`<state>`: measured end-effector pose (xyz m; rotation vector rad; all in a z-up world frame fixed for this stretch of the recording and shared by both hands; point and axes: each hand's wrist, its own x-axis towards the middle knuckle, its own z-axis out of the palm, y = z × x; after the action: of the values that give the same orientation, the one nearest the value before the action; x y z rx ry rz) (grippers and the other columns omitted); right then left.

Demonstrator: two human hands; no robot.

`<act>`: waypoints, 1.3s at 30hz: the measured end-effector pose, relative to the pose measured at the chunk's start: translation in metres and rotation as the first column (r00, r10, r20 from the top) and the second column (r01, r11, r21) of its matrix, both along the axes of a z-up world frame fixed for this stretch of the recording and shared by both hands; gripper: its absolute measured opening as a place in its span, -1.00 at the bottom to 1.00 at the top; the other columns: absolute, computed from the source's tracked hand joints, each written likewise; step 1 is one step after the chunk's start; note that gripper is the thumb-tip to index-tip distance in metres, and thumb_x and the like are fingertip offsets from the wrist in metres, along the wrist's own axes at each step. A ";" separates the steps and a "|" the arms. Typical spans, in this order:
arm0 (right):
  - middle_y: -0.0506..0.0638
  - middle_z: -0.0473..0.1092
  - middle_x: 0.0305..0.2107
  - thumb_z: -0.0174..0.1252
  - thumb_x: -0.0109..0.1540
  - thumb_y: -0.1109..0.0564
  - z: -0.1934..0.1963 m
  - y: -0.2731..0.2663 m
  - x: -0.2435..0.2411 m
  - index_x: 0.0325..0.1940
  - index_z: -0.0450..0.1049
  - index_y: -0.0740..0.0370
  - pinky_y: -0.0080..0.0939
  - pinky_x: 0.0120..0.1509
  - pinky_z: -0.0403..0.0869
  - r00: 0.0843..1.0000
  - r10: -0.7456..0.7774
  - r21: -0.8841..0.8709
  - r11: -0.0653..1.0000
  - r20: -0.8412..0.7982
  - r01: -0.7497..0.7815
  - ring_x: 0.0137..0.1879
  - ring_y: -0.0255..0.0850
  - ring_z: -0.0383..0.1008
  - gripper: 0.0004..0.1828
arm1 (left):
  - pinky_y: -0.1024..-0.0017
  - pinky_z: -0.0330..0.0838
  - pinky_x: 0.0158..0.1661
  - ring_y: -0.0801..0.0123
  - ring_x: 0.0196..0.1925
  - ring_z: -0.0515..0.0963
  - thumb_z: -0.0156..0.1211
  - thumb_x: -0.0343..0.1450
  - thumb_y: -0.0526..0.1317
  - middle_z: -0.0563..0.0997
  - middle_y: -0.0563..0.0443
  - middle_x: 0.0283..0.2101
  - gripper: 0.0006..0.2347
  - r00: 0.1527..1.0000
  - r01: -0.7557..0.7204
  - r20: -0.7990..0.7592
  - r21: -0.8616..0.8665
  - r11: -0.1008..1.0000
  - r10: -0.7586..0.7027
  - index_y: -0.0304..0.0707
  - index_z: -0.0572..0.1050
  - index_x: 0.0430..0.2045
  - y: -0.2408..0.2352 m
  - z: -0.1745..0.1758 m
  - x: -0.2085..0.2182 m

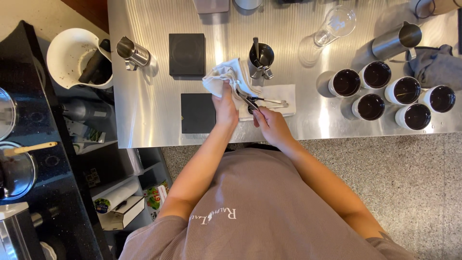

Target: Cleaning and wiping cupping spoons with a white cloth at a coffee bar.

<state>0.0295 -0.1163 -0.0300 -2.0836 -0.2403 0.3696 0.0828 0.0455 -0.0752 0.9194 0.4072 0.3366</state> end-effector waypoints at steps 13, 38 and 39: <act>-0.03 0.47 -0.58 -0.03 0.40 0.05 0.039 0.007 0.003 -0.34 0.48 0.25 -0.23 -0.31 0.38 0.990 -0.140 0.125 0.983 0.014 0.137 -0.46 -0.29 0.46 -0.68 | 0.17 0.13 -0.58 0.12 -0.55 0.30 0.15 0.64 -0.16 0.42 -0.19 -0.43 -0.75 0.911 0.350 -0.227 -0.013 0.937 -0.343 -0.51 0.45 -0.12 -0.039 0.025 -0.040; -0.10 0.40 -0.62 -0.10 0.44 -0.05 0.024 -0.010 -0.013 -0.44 0.35 0.21 -0.21 -0.25 0.39 0.934 0.248 0.222 0.956 -0.258 -0.193 -0.45 -0.31 0.38 -0.56 | 0.43 0.47 -0.07 0.38 -0.08 0.59 0.24 0.48 -0.35 0.62 -0.04 -0.08 -0.77 0.957 0.287 -0.033 0.259 0.922 -0.289 -0.46 0.49 0.00 0.059 0.030 -0.015; -0.08 0.40 -0.63 -0.09 0.44 -0.04 0.027 -0.009 -0.013 -0.44 0.36 0.21 -0.18 -0.27 0.36 0.934 0.243 0.157 0.966 -0.263 -0.207 -0.46 -0.28 0.35 -0.57 | 0.42 0.49 -0.06 0.38 -0.07 0.60 0.23 0.45 -0.36 0.61 -0.02 -0.07 -0.75 0.935 0.352 -0.019 0.165 0.921 -0.354 -0.42 0.47 0.00 0.060 0.031 -0.017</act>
<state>0.0170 -0.1257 -0.0033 -1.8559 -0.3255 0.7638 0.0659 0.1055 -0.0443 1.1322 0.1971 0.0439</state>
